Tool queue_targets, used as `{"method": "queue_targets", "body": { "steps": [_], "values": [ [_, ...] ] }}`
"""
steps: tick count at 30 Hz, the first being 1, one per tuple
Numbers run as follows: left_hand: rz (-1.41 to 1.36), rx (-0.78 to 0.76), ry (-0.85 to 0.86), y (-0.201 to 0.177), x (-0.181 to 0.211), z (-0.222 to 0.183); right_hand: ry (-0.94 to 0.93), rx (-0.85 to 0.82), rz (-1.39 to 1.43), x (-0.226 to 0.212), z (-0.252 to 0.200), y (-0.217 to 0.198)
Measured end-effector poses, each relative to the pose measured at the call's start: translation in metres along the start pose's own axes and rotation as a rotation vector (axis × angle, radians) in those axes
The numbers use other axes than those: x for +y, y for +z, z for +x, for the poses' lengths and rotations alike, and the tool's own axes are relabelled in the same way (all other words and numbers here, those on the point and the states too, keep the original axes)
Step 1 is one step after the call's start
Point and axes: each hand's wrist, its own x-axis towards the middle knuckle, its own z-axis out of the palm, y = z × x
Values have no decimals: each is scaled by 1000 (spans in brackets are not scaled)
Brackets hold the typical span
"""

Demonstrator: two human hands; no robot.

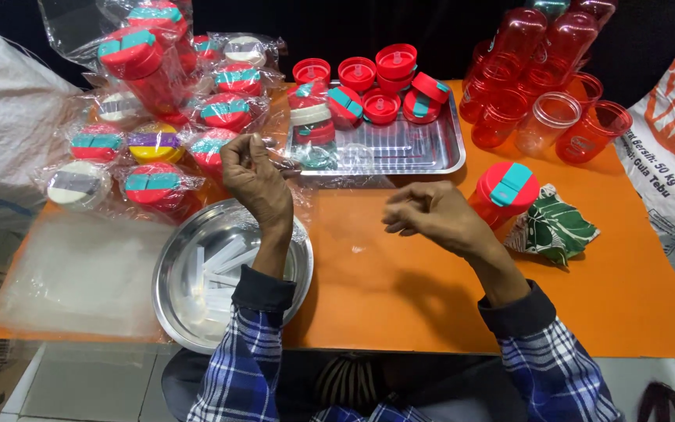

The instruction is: Assemble plastic containers by wiping them, inserting straws, and attaching bands and lids.

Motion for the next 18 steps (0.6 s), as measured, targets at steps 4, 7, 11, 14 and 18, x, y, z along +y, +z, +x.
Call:
{"method": "queue_targets", "body": {
  "steps": [4,7,11,14,18],
  "values": [
    [30,13,57,0,19,-11,-102,62,178,22,13,-24],
    [-12,-99,-201,-8,22,-9,-199,52,101,13,9,-38],
    [-6,-324,-376,-11,60,-11,-215,88,111,-9,-7,-47],
    [73,-394,-321,-14,56,-8,-177,89,230,-16,-9,-53],
    [288,-688,280,-5,98,-27,-141,145,342,-18,-11,-53]
  ]
}}
